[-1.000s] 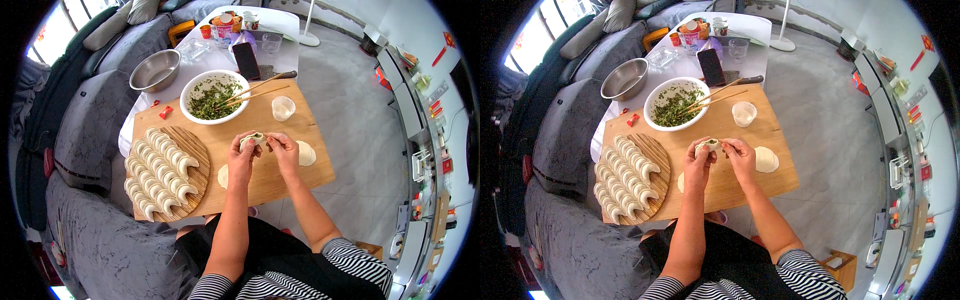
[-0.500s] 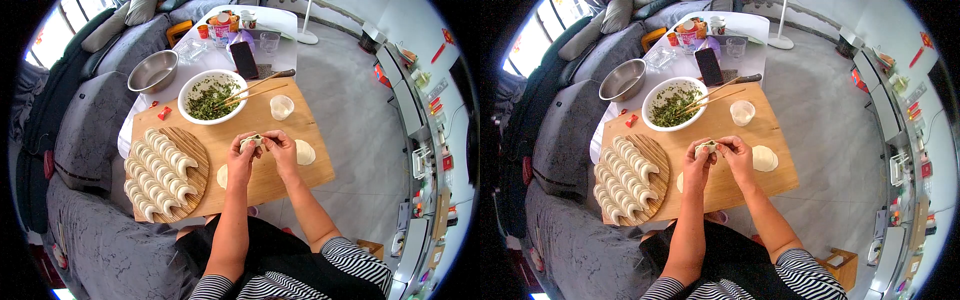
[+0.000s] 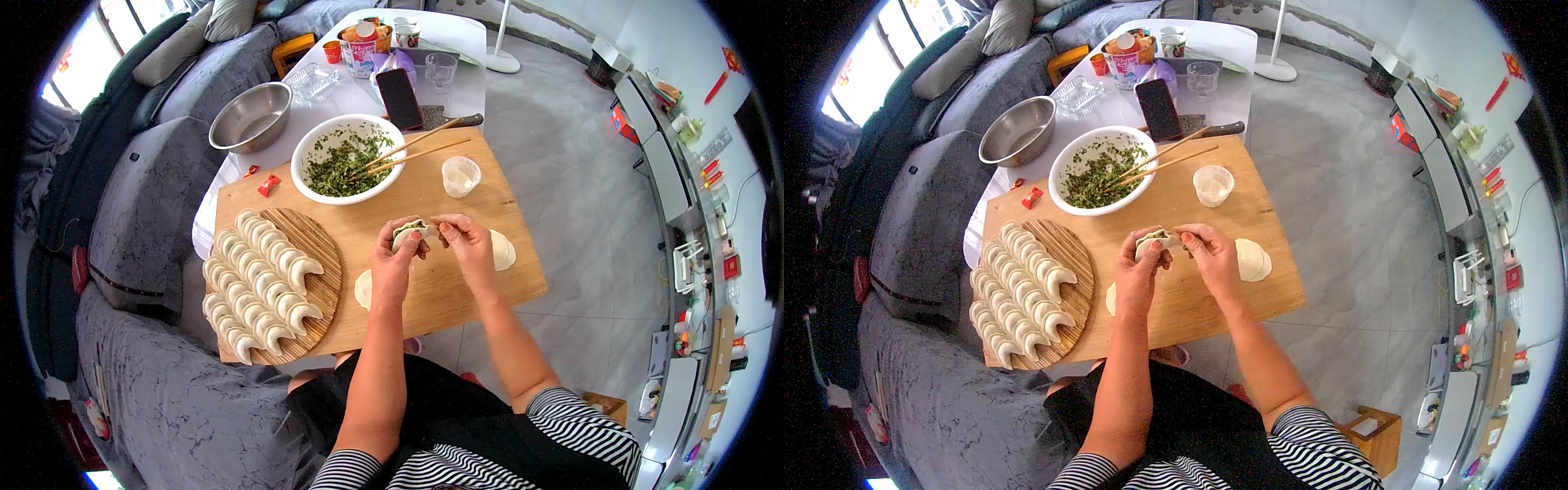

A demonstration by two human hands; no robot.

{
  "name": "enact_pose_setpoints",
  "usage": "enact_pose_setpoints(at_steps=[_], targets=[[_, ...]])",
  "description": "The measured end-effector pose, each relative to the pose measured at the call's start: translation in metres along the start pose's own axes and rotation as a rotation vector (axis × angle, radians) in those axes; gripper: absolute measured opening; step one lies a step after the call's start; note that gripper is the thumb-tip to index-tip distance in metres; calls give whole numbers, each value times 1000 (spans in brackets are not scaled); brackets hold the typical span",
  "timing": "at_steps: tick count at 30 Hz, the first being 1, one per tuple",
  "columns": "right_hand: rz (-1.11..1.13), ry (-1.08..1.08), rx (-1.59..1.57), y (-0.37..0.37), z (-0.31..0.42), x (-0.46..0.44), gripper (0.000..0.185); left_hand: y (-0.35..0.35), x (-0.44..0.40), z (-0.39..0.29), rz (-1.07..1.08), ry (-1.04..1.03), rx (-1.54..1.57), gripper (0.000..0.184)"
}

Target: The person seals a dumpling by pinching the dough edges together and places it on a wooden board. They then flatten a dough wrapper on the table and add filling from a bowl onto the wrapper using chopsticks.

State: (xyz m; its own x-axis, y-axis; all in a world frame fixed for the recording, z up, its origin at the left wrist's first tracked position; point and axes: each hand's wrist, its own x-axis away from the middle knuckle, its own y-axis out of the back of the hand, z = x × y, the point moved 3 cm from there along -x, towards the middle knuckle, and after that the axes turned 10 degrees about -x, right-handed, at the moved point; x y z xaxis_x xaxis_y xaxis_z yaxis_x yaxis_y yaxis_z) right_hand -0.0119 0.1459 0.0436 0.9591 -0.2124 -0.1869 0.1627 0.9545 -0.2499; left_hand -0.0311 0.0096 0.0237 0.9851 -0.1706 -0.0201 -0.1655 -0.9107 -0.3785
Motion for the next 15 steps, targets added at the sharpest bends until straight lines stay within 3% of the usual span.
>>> enact_pose_setpoints(at_steps=[4,7,9,15], targets=[[88,78,73,11,9,-13,6,-4,1,-3,38,-24,-131,23],[212,13,268,16,27,-23,6,-10,3,-6,59,3,-176,23],[298,-203,305,17,30,-28,7,-12,3,-5,77,6,-172,23],[412,-152,338,14,39,-35,9,-14,2,-2,107,8,-201,23]])
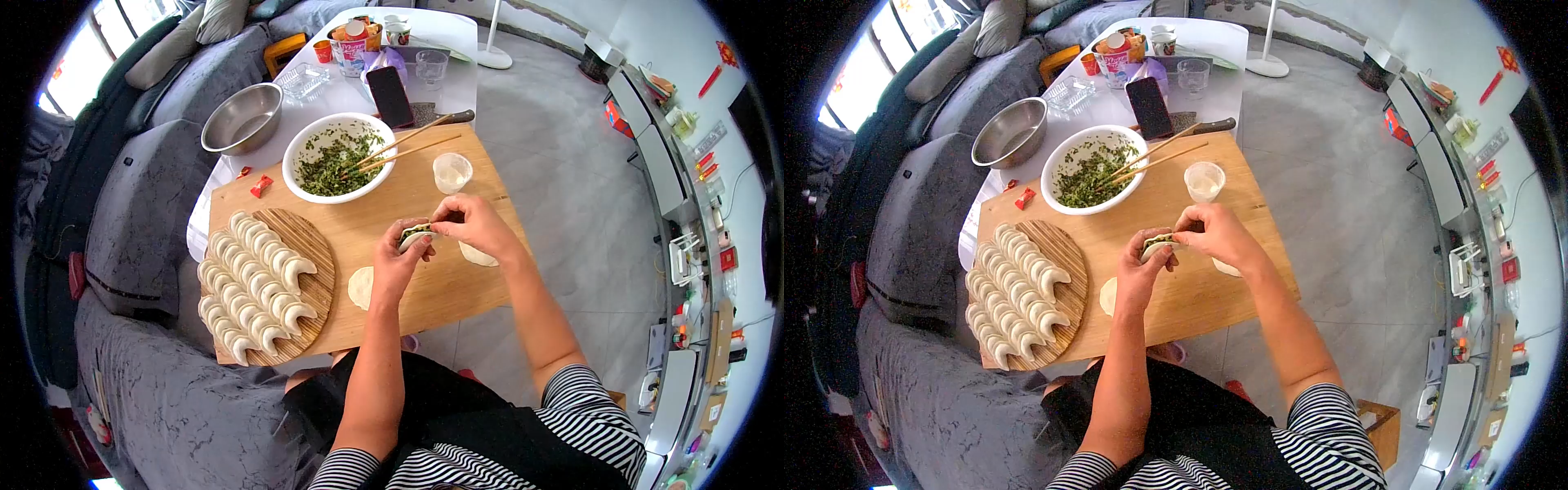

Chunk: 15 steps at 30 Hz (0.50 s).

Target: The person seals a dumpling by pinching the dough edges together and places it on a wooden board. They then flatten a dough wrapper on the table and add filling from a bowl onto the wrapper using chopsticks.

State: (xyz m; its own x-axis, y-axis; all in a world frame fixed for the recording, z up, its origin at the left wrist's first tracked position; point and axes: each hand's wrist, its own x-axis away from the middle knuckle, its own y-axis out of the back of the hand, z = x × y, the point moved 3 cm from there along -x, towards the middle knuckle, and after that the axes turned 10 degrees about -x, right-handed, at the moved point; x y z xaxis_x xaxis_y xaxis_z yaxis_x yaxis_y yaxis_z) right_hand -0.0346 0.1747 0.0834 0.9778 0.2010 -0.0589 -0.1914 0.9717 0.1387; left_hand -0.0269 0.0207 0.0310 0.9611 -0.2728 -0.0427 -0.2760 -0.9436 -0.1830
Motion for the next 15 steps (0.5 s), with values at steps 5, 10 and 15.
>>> enact_pose_setpoints(at_steps=[5,10,15], targets=[[14,-52,9,1,-2,-3,8,1,0,0,18,-7,10,23],[11,-62,-47,1,-5,-4,8,3,0,1,19,0,55,22],[-5,-24,-130,-2,-6,2,9,6,-1,3,2,-7,123,21]])
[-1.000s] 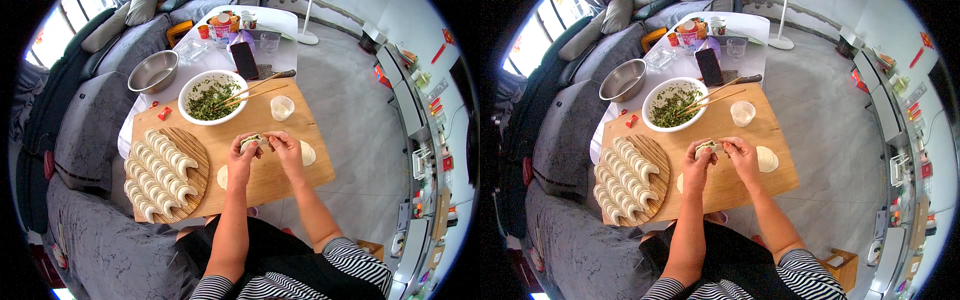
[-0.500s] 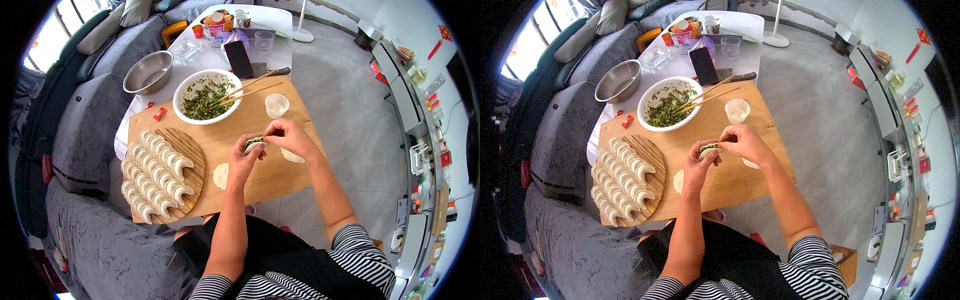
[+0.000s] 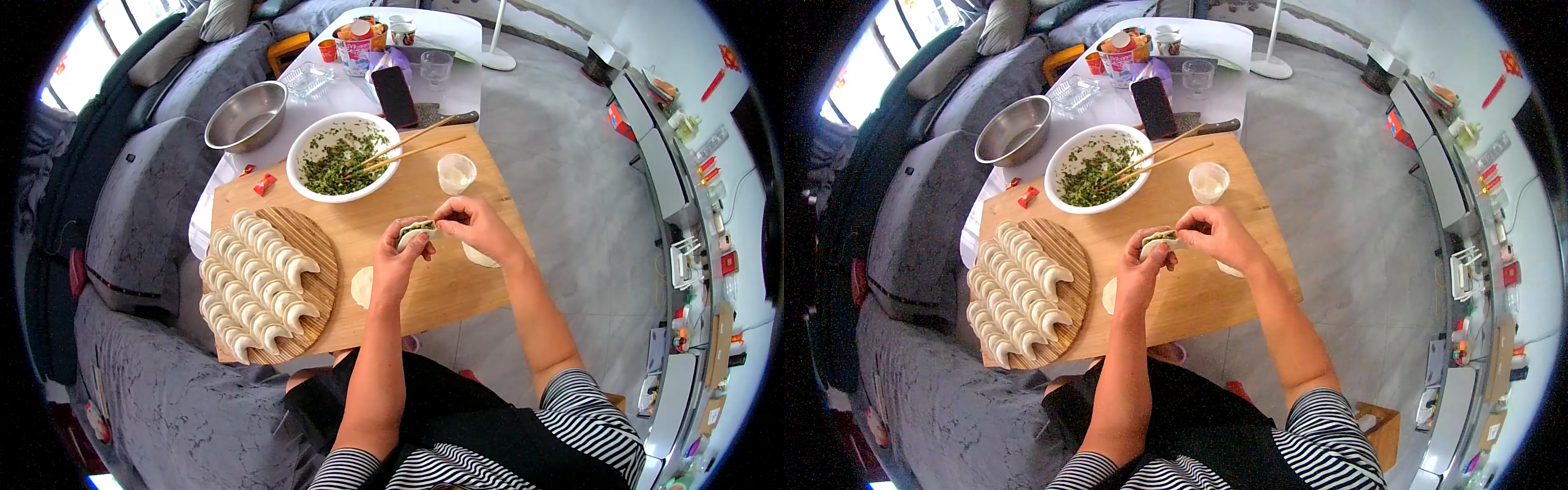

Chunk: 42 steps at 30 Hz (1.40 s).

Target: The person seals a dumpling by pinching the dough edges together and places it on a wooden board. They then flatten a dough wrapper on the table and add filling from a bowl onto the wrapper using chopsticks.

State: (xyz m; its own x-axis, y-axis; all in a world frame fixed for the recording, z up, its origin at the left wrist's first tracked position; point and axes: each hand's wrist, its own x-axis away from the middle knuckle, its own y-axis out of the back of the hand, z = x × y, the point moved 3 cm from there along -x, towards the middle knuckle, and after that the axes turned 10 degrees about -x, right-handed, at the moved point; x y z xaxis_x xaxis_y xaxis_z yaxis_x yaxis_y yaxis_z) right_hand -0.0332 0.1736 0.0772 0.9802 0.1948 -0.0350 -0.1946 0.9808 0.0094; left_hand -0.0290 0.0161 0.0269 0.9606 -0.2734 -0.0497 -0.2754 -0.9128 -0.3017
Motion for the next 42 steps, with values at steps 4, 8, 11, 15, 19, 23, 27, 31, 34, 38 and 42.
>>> enact_pose_setpoints(at_steps=[4,8,11,15,19,23,27,31,34,38,42], targets=[[4,13,-59,-3,-3,2,10,0,1,0,-2,10,-1,22],[-27,-1,-13,-2,-2,2,9,1,0,2,7,9,15,22],[-44,0,11,-1,-3,2,9,1,-1,2,11,6,1,23],[-73,52,-34,-1,-9,3,9,0,-2,3,-2,12,63,21],[-73,103,-175,-9,-23,5,10,1,-2,5,-12,5,164,21],[-120,198,-226,-16,-25,7,10,2,-2,6,-7,13,200,22],[-179,247,-247,-18,-31,6,9,2,-3,8,-17,10,223,21],[-226,271,-223,-22,-31,6,8,2,-2,6,-35,33,235,21],[-287,270,-184,-23,-35,6,7,2,-3,7,-31,39,241,20],[-322,311,-78,-26,-34,6,6,2,-2,8,-19,31,217,20],[-343,332,-94,-30,-24,10,7,5,-3,8,-43,5,200,20]])
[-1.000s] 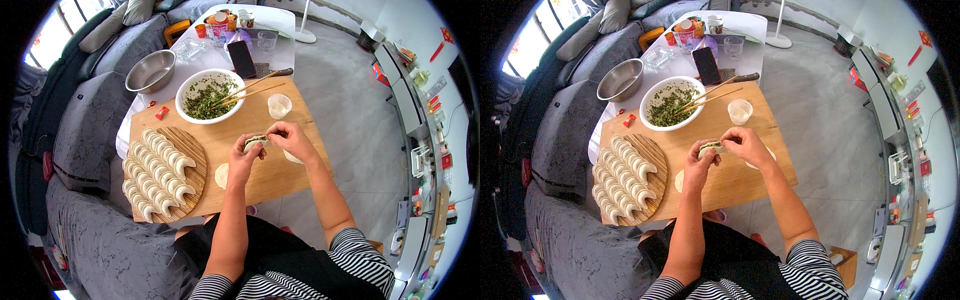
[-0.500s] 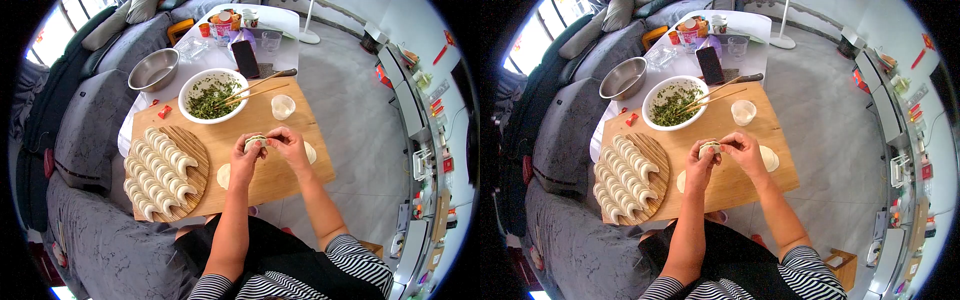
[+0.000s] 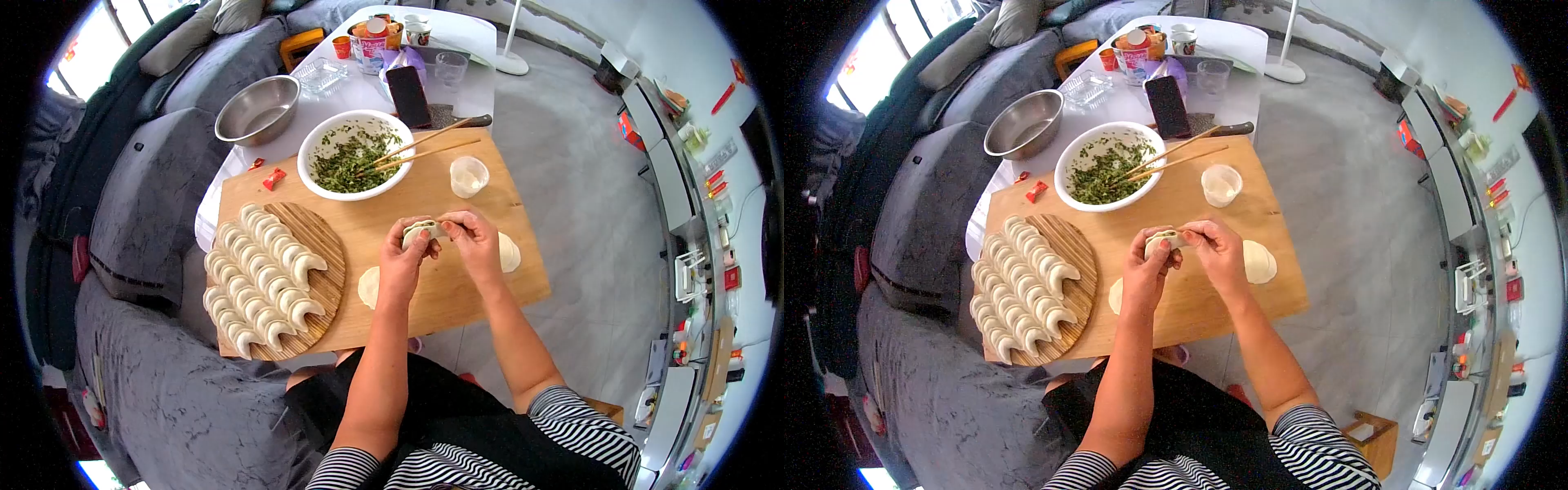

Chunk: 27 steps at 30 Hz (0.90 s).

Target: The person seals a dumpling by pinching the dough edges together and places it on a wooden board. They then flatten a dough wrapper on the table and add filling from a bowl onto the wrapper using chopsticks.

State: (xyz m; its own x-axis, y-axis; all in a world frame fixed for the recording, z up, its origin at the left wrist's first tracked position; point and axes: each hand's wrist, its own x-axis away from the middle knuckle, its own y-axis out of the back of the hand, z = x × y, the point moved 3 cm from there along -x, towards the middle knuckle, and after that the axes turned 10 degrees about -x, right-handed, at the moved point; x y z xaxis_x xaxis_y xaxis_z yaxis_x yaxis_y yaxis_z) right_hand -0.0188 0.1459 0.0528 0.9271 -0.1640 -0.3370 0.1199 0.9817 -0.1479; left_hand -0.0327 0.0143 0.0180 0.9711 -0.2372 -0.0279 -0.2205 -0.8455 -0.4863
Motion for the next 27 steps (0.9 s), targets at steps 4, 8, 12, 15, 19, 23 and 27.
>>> enact_pose_setpoints(at_steps=[4,8,12,15,19,23,27], targets=[[19,20,-89,1,-2,0,8,-2,0,-1,-9,-37,2,20],[49,40,-40,0,-2,-3,10,-5,1,-2,5,-62,-75,19],[61,90,8,0,-3,-3,6,-5,1,-3,22,-61,-99,18],[14,25,104,2,-2,-2,3,-9,3,-6,28,-51,-144,18],[14,96,154,-1,3,-1,2,-9,3,-8,26,-58,-222,19],[43,97,34,0,8,-3,7,-8,2,-8,13,-71,-211,23],[132,70,75,2,4,-6,8,-13,3,-11,-9,-110,-195,29]])
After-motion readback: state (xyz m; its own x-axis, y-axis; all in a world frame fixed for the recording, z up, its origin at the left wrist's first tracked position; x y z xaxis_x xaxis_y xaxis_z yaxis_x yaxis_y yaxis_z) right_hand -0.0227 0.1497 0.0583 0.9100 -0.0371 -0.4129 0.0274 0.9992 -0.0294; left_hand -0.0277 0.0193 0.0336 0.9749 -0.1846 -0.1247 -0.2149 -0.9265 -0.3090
